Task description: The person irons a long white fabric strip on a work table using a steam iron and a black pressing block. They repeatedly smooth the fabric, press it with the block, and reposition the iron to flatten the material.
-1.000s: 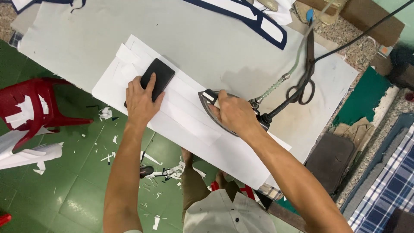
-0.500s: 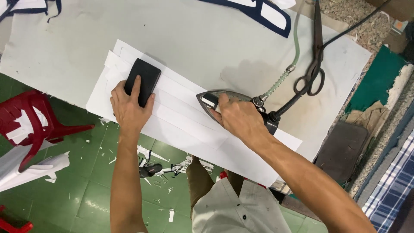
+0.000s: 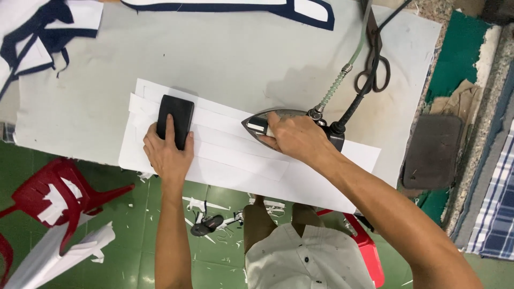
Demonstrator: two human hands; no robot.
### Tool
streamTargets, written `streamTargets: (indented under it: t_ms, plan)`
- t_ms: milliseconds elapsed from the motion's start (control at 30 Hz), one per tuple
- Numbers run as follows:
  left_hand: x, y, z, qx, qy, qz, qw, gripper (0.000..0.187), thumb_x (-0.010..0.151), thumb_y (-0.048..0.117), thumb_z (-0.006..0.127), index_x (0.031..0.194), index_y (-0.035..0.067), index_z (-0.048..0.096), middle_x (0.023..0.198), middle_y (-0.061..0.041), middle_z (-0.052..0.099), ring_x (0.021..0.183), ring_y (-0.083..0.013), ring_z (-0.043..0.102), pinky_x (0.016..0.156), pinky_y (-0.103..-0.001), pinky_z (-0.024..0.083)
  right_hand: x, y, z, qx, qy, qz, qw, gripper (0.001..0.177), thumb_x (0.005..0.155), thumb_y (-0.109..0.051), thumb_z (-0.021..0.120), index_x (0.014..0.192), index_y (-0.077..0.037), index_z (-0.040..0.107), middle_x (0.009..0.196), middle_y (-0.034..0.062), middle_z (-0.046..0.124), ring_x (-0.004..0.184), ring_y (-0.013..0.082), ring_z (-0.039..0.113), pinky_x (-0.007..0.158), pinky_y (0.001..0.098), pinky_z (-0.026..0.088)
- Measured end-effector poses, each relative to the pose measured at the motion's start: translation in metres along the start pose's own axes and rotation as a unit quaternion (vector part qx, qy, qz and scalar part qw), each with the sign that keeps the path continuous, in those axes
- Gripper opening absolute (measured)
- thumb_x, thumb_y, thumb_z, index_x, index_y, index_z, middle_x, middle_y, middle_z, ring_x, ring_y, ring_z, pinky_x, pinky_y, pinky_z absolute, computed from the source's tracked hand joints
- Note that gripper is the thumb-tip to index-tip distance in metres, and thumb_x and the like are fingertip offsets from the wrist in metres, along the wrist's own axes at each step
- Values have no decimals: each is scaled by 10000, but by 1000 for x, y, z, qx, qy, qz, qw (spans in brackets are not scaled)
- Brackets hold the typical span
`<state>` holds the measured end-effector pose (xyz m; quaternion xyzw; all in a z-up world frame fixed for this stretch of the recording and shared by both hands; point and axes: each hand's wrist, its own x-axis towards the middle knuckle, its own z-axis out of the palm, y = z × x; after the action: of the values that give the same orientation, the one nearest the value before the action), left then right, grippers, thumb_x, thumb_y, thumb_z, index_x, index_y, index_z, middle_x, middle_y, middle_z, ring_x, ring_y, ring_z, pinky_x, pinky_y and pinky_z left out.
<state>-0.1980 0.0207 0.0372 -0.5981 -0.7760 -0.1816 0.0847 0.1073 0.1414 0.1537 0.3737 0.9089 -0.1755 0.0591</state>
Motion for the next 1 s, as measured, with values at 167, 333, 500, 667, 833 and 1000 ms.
streamTargets:
  t_ms: [167,333,500,667,833,1000]
  plan:
    - [-3,-2,2,4,-3,7,1000,608,921,417,766,1453,170,604,1283,-157,501,1127,-318,493,836,-415,410,1,-1,2,18,-14,23,999,415,994,-458,568,998,-43,582,709,222,703,668,371,740,629,480,602]
    - [-1,-3,0,-14,1,7,1000,615,940,410,741,1485,187,564,1287,-170,499,1129,-335,500,841,-419,400,3,0,0,5,-55,34,998,436,1003,-502,529,1038,-70,578,748,197,716,693,336,747,654,447,608]
    - [-1,-1,-1,-20,5,4,1000,605,924,391,764,1459,168,593,1279,-174,510,1120,-347,506,840,-428,407,5,1,3,0,-60,31,998,449,996,-522,533,1049,-77,568,759,195,715,705,336,748,664,443,608]
    - [-1,1,-4,-20,0,1,1000,609,907,347,786,1456,160,599,1278,-181,508,1124,-351,510,863,-438,414,3,2,-1,2,-66,22,998,432,1006,-494,521,1066,-69,564,759,191,710,698,335,747,658,437,608]
    - [2,-12,-8,-44,-19,5,999,615,871,264,828,1436,134,623,1257,-198,516,1126,-359,518,914,-450,432,9,1,-7,24,-87,21,996,421,1011,-492,513,1086,-82,572,796,184,723,719,328,757,669,429,607]
    - [5,-71,1,-53,13,-22,998,664,870,254,847,1468,107,597,1262,-211,490,1155,-391,497,968,-494,431,30,-13,-7,32,-84,8,996,422,995,-503,542,1057,-85,561,789,192,717,710,334,753,637,430,604]
